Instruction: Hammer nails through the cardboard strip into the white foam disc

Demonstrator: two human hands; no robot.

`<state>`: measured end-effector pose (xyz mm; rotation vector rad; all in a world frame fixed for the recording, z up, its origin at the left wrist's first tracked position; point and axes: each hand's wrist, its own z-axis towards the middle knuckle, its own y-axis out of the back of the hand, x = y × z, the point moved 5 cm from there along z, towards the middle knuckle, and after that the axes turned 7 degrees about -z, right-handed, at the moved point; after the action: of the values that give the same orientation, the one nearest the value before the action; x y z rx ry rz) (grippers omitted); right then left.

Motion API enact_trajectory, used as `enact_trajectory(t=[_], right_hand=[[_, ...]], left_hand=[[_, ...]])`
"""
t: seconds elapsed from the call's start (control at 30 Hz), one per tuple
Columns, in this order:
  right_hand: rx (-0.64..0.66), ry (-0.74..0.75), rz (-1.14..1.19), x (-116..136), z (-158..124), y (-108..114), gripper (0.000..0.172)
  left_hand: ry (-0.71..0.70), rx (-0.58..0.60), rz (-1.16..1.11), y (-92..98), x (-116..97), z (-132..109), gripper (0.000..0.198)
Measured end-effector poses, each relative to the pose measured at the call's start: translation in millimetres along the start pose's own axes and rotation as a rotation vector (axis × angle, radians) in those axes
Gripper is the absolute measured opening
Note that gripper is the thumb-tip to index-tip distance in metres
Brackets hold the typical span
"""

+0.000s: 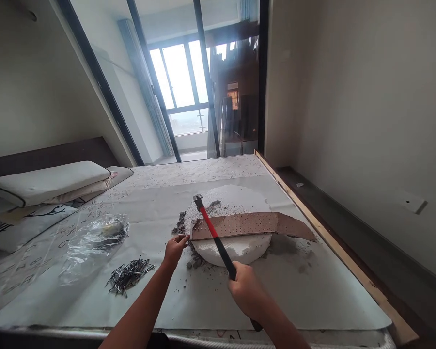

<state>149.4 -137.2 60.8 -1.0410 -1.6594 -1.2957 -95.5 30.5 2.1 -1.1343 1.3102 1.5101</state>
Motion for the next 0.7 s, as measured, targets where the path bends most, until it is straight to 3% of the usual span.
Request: enact_trajectory(t=[0.2, 0.37, 0.53, 0.7], right_hand=[[0.102, -0.216, -0.239, -7.6, 17.9, -18.3, 0.016], [0.035, -0.170, -0.259, 2.7, 17.3, -20.5, 0.017], [0.050, -0.092, -0.123, 6.4, 6.9, -16.6, 0.015], [0.136, -0.170, 0.171, -13.3, 5.1, -20.4, 0.012]], left_hand=[[0.057, -0.016, -0.202, 1.5, 7.0, 3.7, 0.043], [0.064, 0.009, -0.161, 0.2, 5.3, 1.6, 0.041], [0.024, -0.021, -0.048, 3.2, 0.1, -0.3, 0.034], [-0.106, -0.108, 0.085, 1.4, -21.5, -5.4, 0.030]])
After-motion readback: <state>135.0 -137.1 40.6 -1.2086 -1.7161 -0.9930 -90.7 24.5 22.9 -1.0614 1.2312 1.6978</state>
